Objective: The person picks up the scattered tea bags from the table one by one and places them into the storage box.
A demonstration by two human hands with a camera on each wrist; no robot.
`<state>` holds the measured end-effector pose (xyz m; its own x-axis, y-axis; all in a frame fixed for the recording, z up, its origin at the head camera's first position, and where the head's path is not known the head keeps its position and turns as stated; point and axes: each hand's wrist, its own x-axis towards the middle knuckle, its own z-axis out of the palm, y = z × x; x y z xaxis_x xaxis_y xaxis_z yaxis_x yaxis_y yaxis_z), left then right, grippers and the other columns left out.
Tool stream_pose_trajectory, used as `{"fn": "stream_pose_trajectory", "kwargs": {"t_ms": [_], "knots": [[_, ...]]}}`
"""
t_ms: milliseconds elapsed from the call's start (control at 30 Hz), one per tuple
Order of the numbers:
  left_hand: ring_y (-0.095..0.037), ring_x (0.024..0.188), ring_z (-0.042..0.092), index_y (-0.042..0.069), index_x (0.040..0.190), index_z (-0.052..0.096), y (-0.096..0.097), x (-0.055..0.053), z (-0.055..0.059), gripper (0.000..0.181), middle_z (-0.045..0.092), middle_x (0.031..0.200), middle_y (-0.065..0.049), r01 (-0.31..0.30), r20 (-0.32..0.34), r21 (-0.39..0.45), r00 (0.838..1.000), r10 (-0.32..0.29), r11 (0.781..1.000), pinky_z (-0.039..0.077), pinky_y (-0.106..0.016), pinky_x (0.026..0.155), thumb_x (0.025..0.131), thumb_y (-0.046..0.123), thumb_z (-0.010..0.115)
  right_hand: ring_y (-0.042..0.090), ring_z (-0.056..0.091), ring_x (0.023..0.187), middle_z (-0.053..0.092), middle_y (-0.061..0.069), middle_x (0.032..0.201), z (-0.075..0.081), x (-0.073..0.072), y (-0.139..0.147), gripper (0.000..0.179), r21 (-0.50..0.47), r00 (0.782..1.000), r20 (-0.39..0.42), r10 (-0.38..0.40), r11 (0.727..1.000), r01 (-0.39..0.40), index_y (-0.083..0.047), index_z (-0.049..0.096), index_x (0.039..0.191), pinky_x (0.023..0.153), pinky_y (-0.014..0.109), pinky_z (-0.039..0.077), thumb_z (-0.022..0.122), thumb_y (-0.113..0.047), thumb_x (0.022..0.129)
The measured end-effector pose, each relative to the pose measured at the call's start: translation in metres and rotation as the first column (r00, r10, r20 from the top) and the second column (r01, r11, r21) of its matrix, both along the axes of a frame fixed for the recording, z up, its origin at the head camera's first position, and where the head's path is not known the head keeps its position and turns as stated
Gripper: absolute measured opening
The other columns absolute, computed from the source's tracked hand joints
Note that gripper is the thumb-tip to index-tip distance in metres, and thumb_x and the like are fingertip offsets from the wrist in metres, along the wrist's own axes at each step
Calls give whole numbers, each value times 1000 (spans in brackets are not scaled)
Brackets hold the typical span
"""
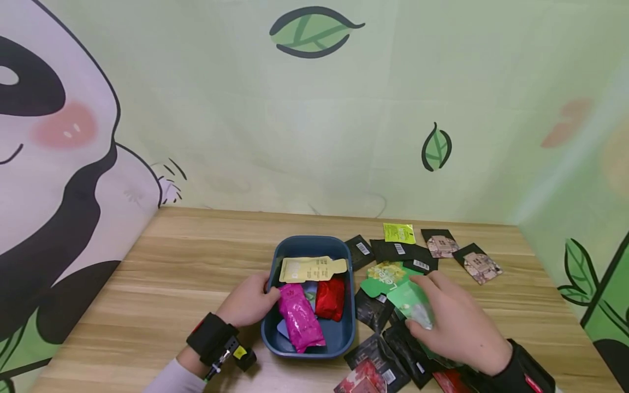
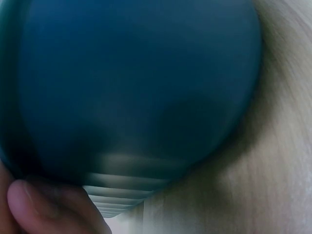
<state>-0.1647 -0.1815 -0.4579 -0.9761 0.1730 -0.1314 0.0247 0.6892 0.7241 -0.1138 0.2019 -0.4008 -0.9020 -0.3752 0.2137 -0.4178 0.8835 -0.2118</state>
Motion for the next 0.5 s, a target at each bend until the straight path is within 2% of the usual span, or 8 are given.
{"fn": "stream_pose_trajectory", "kwargs": {"t_ms": [133,267,500], "knots": [[-18,59,52,11,97,63,-1,0,0,17,52,69,-4,0,-2,-1,1000,0,1000,44,-32,54,93,23,54,9,48,80,58,3,110,8,-10,-17,73,-24,998,-28,53,998,-53,-6,60,134,66,29,43,78,-40,72],[-18,59,52,10,98,63,-2,1,1,16,52,69,-4,1,-11,-1,1000,-1,1000,43,-32,54,92,23,54,9,46,81,56,-1,111,14,-27,-38,69,-49,991,-58,119,991,-122,-9,61,134,66,26,42,75,-40,74],[-16,61,53,12,96,64,-1,0,1,16,54,70,-2,8,-31,-16,999,-8,1000,43,-32,56,92,24,54,9,47,85,54,-4,114,16,-55,-73,66,-79,957,-77,279,955,-285,-12,60,135,67,24,44,74,-40,76]]}}
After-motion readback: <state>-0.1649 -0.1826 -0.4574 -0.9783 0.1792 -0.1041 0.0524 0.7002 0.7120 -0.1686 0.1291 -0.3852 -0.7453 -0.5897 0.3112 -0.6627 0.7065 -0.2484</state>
